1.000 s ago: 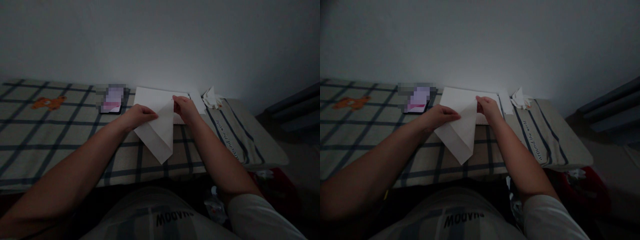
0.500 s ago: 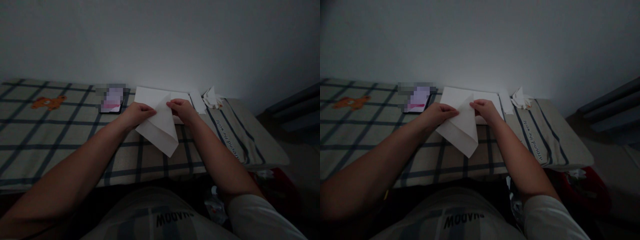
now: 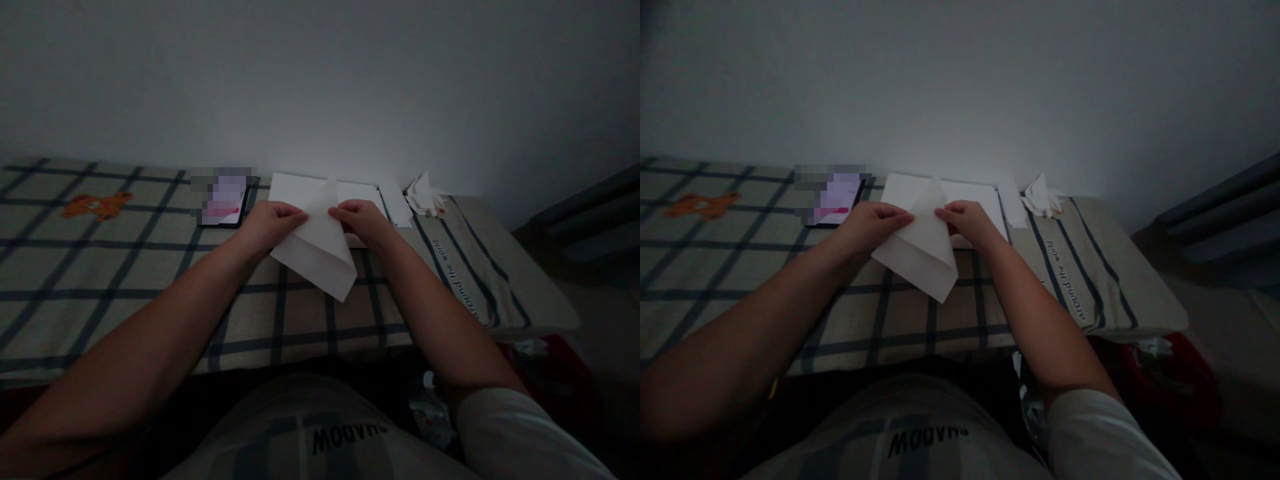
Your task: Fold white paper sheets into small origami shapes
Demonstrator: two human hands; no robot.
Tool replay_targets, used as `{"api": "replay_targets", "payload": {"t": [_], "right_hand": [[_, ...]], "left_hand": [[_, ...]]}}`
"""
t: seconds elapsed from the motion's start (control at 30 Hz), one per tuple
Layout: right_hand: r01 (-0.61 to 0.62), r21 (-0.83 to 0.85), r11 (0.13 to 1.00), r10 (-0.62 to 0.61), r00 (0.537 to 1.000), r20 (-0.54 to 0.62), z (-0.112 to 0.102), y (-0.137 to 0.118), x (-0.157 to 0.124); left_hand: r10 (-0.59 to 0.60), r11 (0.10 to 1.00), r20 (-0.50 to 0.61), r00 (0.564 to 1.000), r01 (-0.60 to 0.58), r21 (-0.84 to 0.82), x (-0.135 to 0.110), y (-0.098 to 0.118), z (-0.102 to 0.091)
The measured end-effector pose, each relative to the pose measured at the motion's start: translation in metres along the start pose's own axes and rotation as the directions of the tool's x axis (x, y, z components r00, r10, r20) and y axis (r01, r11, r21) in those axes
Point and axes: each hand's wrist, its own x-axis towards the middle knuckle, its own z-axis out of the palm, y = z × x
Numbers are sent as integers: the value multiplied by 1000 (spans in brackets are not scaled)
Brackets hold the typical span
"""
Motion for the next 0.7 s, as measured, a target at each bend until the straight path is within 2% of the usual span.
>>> {"api": "replay_targets", "payload": {"t": [0.13, 0.33, 0.53, 0.7], "right_hand": [[23, -38, 999, -26, 998, -58, 2, -1, -1], [-57, 20, 998, 56, 998, 11, 3, -5, -3], [-39, -43, 998, 36, 997, -72, 4, -5, -2], [-72, 8, 997, 72, 997, -3, 3, -5, -3]], "left_hand": [[-9, 1000, -30, 1000, 9, 11, -1, 2, 1], [16, 1000, -106, 994, -17, -3, 0, 2, 1], [28, 997, -107, 994, -20, 70, 0, 4, 0], [40, 999, -149, 988, -43, -13, 3, -2, 0]]}}
